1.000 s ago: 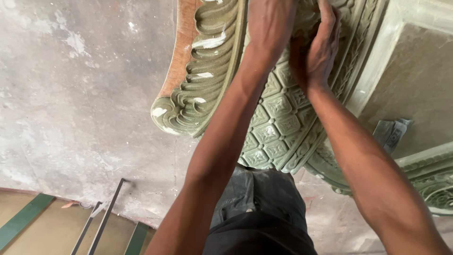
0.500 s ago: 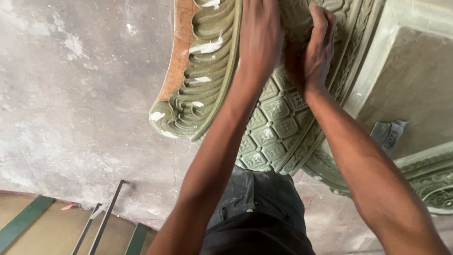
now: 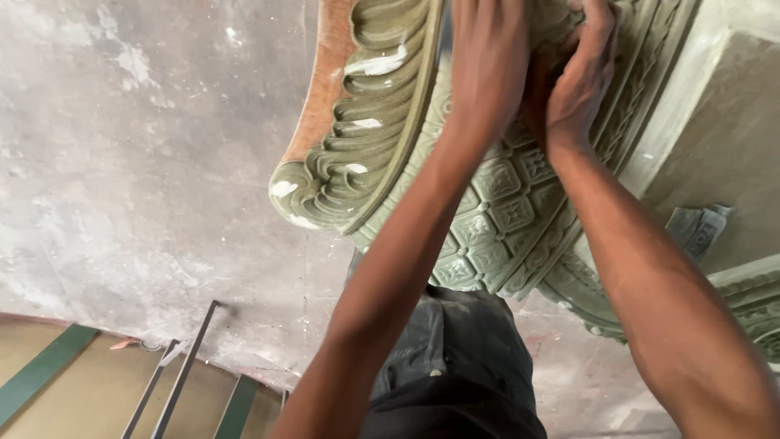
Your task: The person sands the ornate, curved surface of a green furniture piece using a small piece of sandpaper held in their hands, covering different sections of the decorative pattern.
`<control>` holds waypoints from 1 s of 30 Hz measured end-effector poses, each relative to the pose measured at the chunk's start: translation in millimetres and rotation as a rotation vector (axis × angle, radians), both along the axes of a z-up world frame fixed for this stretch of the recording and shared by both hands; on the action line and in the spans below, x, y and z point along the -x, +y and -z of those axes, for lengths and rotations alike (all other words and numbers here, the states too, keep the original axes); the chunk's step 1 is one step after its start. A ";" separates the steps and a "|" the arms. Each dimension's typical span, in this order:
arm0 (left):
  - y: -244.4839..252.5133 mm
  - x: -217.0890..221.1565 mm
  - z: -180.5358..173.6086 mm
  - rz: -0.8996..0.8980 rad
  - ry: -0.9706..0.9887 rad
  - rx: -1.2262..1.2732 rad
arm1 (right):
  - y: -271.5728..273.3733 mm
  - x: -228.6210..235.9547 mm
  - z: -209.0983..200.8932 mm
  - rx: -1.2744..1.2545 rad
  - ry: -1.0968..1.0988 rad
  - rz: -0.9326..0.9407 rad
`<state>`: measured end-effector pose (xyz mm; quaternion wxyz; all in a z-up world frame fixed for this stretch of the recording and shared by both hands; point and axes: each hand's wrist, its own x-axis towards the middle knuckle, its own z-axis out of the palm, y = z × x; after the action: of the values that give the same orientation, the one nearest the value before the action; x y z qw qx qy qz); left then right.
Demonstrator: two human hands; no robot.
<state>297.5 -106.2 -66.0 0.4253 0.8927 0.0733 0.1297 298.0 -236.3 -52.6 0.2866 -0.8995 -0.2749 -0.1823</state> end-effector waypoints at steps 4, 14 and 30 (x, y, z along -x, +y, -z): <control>45.7 178.8 -61.9 0.269 0.178 -0.004 | -11.9 3.9 13.8 0.012 0.124 0.020; 17.9 109.6 -16.6 0.193 0.005 0.042 | -47.9 8.8 73.4 0.119 -0.008 0.088; 63.0 229.9 -58.9 0.396 0.269 -0.219 | -38.8 10.9 65.6 0.149 -0.067 0.112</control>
<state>67.6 -43.2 -7.1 0.3298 0.9395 -0.0614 -0.0687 287.2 -275.2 -118.2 0.1986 -0.9258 -0.2463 -0.2070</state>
